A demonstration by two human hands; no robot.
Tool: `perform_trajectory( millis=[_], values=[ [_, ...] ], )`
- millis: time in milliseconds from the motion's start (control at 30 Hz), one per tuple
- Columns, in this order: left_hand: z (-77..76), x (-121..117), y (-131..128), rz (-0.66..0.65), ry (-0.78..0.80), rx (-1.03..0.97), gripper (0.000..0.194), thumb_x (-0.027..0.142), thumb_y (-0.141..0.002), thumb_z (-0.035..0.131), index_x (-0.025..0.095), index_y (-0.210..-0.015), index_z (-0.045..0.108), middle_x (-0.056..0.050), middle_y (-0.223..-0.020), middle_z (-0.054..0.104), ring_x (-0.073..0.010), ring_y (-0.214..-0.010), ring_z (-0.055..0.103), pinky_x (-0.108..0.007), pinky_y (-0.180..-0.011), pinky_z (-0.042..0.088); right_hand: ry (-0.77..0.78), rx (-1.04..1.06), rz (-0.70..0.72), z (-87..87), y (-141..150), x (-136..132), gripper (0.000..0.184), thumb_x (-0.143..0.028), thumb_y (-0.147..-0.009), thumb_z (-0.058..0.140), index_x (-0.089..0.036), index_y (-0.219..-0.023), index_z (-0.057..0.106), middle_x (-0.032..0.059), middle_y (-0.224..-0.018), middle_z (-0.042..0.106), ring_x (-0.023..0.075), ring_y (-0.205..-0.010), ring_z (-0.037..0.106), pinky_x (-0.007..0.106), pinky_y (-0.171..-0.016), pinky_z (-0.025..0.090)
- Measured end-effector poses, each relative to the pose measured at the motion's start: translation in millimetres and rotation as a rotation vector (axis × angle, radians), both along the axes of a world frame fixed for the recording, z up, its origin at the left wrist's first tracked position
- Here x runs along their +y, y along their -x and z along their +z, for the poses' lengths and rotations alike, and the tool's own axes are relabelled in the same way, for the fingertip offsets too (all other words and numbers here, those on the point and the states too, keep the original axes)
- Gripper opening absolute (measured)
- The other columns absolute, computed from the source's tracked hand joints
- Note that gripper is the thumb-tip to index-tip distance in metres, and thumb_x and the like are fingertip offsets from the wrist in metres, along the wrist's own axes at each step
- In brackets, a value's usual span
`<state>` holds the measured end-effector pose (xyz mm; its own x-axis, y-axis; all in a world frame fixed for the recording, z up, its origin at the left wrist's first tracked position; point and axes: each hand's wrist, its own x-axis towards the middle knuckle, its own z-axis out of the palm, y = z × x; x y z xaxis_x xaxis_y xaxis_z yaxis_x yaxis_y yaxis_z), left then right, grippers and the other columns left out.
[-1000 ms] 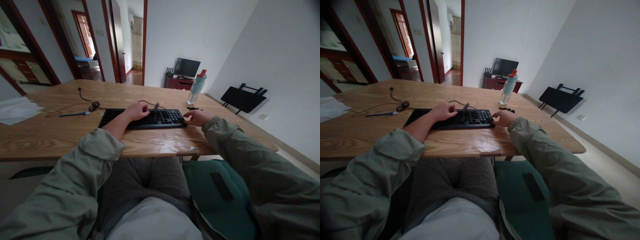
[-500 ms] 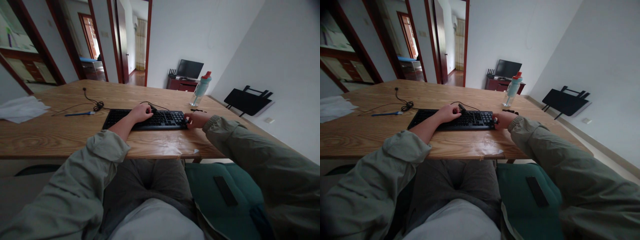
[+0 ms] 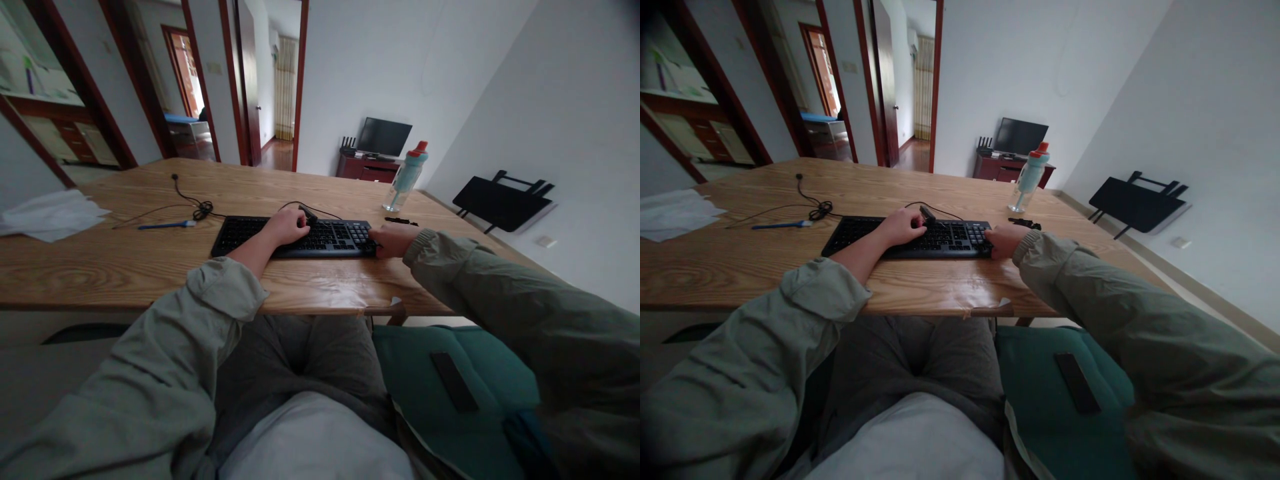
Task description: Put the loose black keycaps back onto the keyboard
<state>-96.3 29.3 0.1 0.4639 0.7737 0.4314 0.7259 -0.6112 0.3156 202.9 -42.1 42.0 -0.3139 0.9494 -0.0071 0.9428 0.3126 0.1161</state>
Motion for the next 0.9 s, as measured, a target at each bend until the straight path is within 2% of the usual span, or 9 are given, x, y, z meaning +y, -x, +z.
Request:
perform_trajectory(
  millis=[100, 267, 567, 900],
  values=[
    [-1.3, -1.3, -0.8, -0.006, -0.031, 0.025, 0.014, 0.031, -0.078, 0.063, 0.018, -0.074, 0.064, -0.008, -0.09, 0.068, -0.0222, -0.088, 0.061, -0.034, -0.082, 0.048, 0.057, -0.212, 0.031, 1.7, 4.6, -2.2, 0.027, -0.021, -0.07, 0.073, -0.012, -0.095, 0.068, 0.0183, -0.085, 0.069, 0.0302, -0.081, 0.068, 0.036, -0.07, 0.049],
    [-3.6, -1.0, -1.2, -0.001, -0.038, 0.039, 0.014, 0.031, -0.077, 0.063, 0.018, -0.071, 0.063, -0.008, -0.092, 0.068, -0.0223, -0.091, 0.061, -0.034, -0.083, 0.048, 0.048, -0.367, 0.089, 3.3, 6.8, -4.9, 0.035, -0.025, -0.079, 0.063, -0.008, -0.109, 0.066, 0.0221, -0.092, 0.07, 0.032, -0.083, 0.07, 0.034, -0.064, 0.047],
    [-2.5, -1.2, -1.2, -0.009, -0.031, 0.022, 0.013, 0.03, -0.076, 0.063, 0.018, -0.071, 0.063, -0.009, -0.094, 0.069, -0.0222, -0.092, 0.062, -0.034, -0.084, 0.049, 0.039, -0.395, 0.096, 6.3, 7.5, -8.2, 0.032, -0.025, -0.08, 0.059, -0.009, -0.106, 0.069, 0.0218, -0.092, 0.071, 0.032, -0.083, 0.07, 0.033, -0.062, 0.045],
    [-3.4, -0.2, -2.2, 0.002, -0.021, 0.002, 0.011, 0.028, -0.074, 0.062, 0.018, -0.071, 0.062, -0.008, -0.095, 0.068, -0.0208, -0.089, 0.061, -0.033, -0.081, 0.049, -0.014, -0.369, 0.091, -2.2, -5.9, -10.1, 0.035, -0.026, -0.085, 0.055, -0.011, -0.113, 0.068, 0.0197, -0.09, 0.071, 0.0275, -0.08, 0.069, 0.033, -0.066, 0.045]
  ],
)
